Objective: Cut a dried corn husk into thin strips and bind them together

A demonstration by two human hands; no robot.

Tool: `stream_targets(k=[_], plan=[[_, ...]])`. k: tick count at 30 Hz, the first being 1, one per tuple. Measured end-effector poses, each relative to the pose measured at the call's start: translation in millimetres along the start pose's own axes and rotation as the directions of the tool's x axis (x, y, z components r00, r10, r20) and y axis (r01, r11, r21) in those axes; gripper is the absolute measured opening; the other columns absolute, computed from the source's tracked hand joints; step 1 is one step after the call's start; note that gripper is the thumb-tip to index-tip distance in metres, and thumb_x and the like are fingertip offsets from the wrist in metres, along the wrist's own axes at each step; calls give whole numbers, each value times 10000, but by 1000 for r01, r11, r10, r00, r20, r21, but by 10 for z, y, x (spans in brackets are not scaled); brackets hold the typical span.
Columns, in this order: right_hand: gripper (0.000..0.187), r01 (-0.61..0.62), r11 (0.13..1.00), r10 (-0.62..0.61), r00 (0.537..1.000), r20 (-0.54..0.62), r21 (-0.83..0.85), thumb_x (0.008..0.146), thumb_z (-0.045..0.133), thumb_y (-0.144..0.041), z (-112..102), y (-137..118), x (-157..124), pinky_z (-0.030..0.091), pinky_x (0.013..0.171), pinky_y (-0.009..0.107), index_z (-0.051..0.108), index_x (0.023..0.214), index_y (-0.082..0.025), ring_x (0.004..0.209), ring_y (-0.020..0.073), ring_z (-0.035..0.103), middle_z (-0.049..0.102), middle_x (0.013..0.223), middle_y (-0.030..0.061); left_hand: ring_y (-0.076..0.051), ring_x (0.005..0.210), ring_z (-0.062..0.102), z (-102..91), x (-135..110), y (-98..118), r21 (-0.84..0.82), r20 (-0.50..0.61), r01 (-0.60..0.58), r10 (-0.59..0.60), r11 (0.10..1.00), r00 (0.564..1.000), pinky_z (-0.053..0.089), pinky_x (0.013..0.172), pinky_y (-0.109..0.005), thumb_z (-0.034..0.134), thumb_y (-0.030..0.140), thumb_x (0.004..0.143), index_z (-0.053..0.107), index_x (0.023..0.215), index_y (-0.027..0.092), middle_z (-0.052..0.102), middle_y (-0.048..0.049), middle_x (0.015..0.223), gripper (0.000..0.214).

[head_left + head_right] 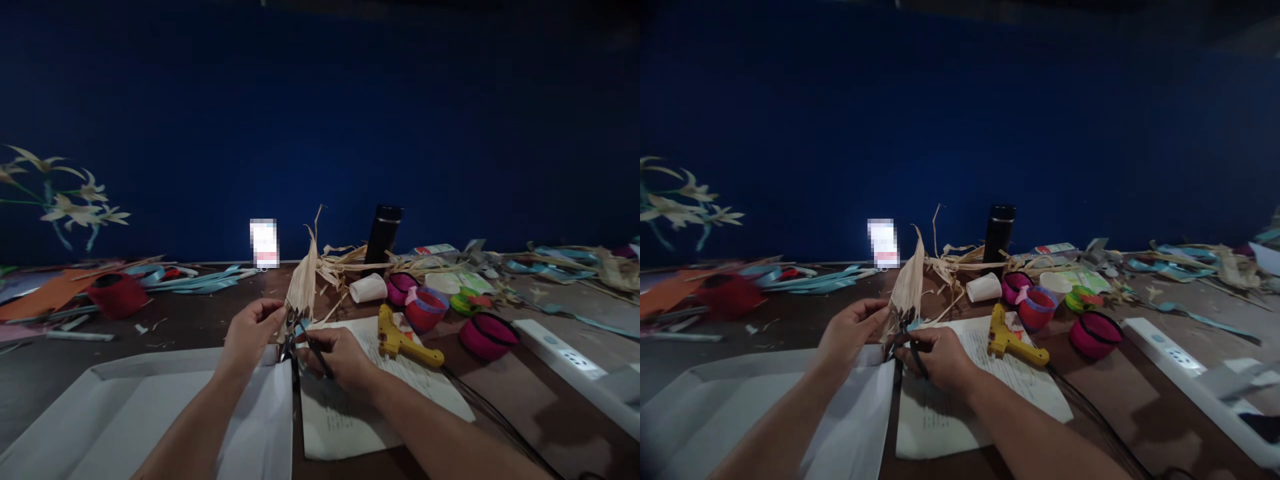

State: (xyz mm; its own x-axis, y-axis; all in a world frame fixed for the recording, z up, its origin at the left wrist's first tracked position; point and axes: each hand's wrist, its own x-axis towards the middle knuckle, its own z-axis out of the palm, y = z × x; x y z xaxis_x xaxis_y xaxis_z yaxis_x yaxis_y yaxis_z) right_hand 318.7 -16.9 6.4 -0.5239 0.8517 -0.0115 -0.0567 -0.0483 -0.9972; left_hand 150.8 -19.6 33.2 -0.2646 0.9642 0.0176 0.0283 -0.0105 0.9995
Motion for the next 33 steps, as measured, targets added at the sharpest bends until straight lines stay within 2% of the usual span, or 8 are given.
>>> stream_targets(k=[4,8,11,16,23,33], plan=[[378,23,1000,-23,1000,-6,15,681,686,-415,-14,23,10,230,367,180,655,891,-102,376,42,325,400,446,-64,-173,710,631,-1,3,-13,-5,51,-22,23,1000,998,489,647,-266,682,422,636,630,913,168,689,-54,843,380],[361,33,997,-32,999,-16,76,681,691,-407,-28,60,32,225,362,175,646,880,-109,371,42,331,403,443,-66,-167,676,620,-2,-10,-15,11,92,23,-24,1000,995,479,611,-252,664,449,645,642,861,165,682,-40,795,358],[366,27,994,-24,999,-36,107,674,694,-414,-33,55,40,231,358,174,647,869,-108,365,41,324,390,434,-71,-151,631,606,5,-20,-5,6,87,45,-45,999,995,470,595,-239,671,448,639,638,806,157,667,-21,728,337],[376,11,996,-9,1000,-19,92,671,698,-417,-44,26,31,228,356,172,643,878,-108,372,41,339,414,456,-62,-168,668,618,10,-13,-7,-66,88,52,-46,996,995,470,619,-248,692,436,617,647,808,152,679,-38,753,345],[358,15,992,-17,1000,21,128,667,708,-398,-41,-8,20,229,369,177,632,860,-106,367,35,326,395,446,-74,-164,668,613,-13,18,-52,-2,39,23,-23,1000,999,468,641,-253,696,443,610,666,816,155,681,-32,735,354],[361,13,982,-10,1000,-18,190,647,724,-396,-19,3,31,262,359,180,624,851,-115,357,40,325,406,438,-74,-149,658,596,10,-7,2,-16,89,53,-51,998,995,459,641,-241,693,423,619,666,792,153,678,-39,737,321]])
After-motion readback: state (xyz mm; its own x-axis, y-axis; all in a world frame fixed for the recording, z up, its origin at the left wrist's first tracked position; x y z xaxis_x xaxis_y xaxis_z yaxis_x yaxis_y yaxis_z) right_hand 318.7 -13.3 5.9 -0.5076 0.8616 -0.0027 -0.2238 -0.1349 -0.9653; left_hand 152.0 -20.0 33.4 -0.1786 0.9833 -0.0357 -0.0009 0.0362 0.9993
